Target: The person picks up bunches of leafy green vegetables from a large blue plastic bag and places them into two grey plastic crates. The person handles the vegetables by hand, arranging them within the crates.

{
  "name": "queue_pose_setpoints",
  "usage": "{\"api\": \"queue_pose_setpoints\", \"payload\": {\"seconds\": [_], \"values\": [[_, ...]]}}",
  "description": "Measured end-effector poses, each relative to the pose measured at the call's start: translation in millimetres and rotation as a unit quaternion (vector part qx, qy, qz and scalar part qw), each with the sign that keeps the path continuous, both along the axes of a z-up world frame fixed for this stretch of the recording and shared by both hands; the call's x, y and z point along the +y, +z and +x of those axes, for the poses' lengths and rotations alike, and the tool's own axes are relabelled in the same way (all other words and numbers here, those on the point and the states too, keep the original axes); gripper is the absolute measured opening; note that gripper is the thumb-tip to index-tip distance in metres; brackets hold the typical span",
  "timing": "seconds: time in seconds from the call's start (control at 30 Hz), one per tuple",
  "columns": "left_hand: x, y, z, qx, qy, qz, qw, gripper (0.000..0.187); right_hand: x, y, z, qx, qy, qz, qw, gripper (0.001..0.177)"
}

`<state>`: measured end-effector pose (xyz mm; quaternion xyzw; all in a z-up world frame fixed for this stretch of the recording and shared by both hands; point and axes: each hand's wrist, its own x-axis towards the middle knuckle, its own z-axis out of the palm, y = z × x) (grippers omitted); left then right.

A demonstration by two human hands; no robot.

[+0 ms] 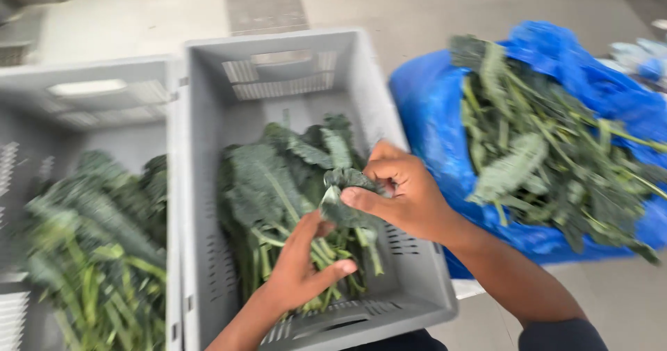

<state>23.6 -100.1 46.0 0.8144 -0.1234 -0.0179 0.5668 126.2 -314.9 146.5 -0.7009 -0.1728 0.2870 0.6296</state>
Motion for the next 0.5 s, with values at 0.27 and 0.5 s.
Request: {"api": "queue_pose_setpoints", "payload": {"seconds": [0.27,0.5], "values": [[17,-16,18,0.048,0.143,-0.253,0.956,0.076,70,-59,26,-0.029,-0.015,0.049,0.998,0.018],[38,-31,38,0.129,0.201,-0.370,0.898,0.022,70,-104,35,0.055,-0.004,0.072,0.996,0.016]]}}
